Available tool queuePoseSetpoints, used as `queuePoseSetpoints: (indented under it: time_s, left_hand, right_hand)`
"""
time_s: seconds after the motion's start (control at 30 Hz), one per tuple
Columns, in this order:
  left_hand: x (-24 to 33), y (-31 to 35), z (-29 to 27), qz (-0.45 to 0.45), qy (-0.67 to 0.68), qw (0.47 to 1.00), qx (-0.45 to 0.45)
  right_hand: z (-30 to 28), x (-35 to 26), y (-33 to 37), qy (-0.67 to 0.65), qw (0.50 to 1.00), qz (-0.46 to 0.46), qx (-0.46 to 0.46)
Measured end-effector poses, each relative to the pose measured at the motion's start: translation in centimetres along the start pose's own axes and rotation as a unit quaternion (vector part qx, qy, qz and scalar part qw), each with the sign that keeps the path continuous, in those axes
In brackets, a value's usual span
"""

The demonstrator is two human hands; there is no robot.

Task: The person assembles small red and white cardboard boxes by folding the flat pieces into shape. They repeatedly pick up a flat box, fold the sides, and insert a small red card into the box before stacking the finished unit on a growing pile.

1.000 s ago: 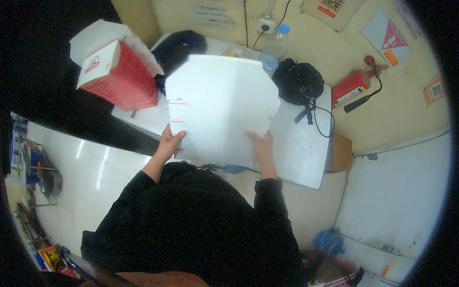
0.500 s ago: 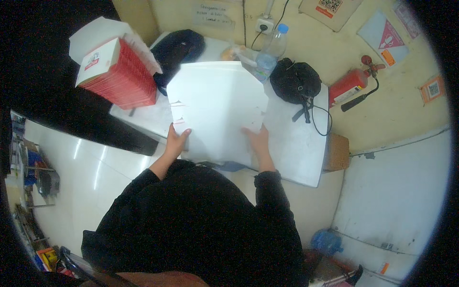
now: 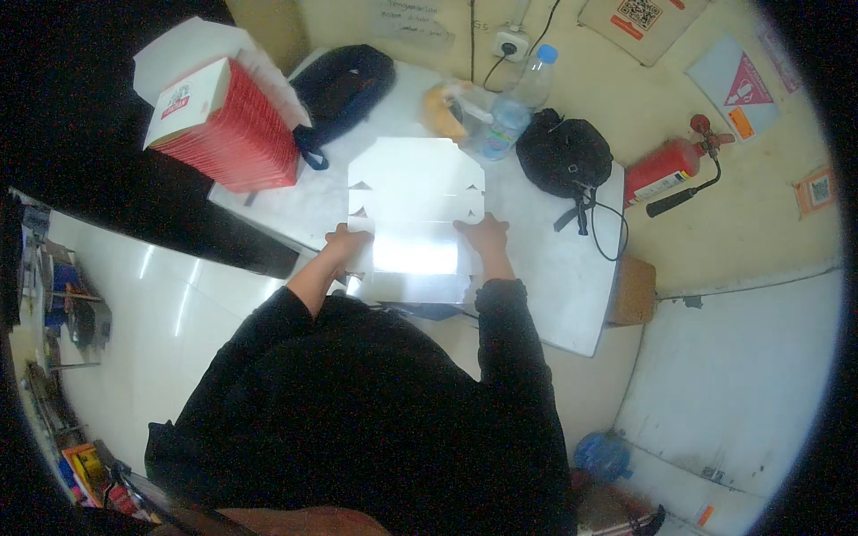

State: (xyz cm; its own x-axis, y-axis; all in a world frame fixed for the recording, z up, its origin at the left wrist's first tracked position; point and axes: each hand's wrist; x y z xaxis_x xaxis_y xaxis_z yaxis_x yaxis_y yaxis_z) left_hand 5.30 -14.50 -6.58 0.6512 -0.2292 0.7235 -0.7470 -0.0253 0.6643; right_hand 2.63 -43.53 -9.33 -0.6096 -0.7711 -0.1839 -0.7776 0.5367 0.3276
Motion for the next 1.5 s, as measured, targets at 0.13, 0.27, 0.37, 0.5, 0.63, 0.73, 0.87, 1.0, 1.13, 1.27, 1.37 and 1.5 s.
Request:
queuePoseSetpoints:
  time_s: [0.13,0.27,0.37,0.5,0.63,0.73,0.87,1.0,1.13,1.27,1.37,1.5]
  left_hand:
    - [-0.8,-1.8,-0.2,-0.003,-0.033,0.999,0.021]
    - [-2.4,-4.1,-1.0,0.031,0.095,0.995,-0.024]
    - [-1.7,-3.2,-0.5,0.081,0.111,0.99,-0.012]
    - [-3.0,-3.3,-1.4,0.192,0.095,0.977,0.012]
    - [-5.2,-1.9,-3.5,0.372,0.084,0.924,0.016]
    - [-4.1,0.9,-4.5,0.424,0.133,0.896,0.026]
    - [0.0,2.9,-3.6,0.468,0.241,0.85,-0.044]
    - [3.7,3.9,-2.2,0.5,0.249,0.823,-0.099]
    - [2.5,1.6,-1.2,0.508,0.164,0.841,-0.087]
    - [2.1,0.4,0.1,0.481,0.232,0.845,-0.041]
    - [0.7,-1.1,-0.7,0.42,0.119,0.899,-0.007]
    - [1.2,-0.8,-0.3,0.497,0.14,0.856,-0.008]
  right_hand:
    - [0.2,0.7,-1.0,-0.05,0.996,-0.066,-0.017]
    - [-0.4,-0.1,0.0,-0.136,0.985,-0.093,-0.049]
    - [-0.4,0.5,1.1,-0.289,0.951,-0.067,-0.087]
    - [0.3,0.1,2.8,-0.316,0.946,-0.07,-0.026]
    - [-0.9,-0.6,6.9,-0.354,0.924,-0.122,0.073]
    - [-3.6,-1.5,10.6,-0.35,0.92,-0.104,0.14]
    - [-4.6,-0.7,10.8,-0.402,0.87,-0.153,0.243]
    - [-3.9,1.0,7.8,-0.376,0.796,-0.233,0.412]
    - [-1.8,2.1,7.8,-0.511,0.824,-0.145,0.196]
    - [-0.3,2.8,6.7,-0.479,0.851,-0.144,0.158]
    - [-0.7,2.3,7.3,-0.406,0.868,-0.194,0.211]
    - [-0.7,2.5,6.9,-0.355,0.878,-0.181,0.265]
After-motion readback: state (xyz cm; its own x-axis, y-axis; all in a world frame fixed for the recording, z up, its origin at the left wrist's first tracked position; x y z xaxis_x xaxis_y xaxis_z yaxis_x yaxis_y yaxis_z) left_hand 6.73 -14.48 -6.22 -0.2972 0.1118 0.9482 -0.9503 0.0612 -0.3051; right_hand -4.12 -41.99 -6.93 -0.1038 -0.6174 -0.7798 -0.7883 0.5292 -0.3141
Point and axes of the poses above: each hand's wrist, its own y-axis away from the middle knuckle, its own z-axis out of the palm, x = y × z, and after that the axes turned 12 degrees about y, right-handed
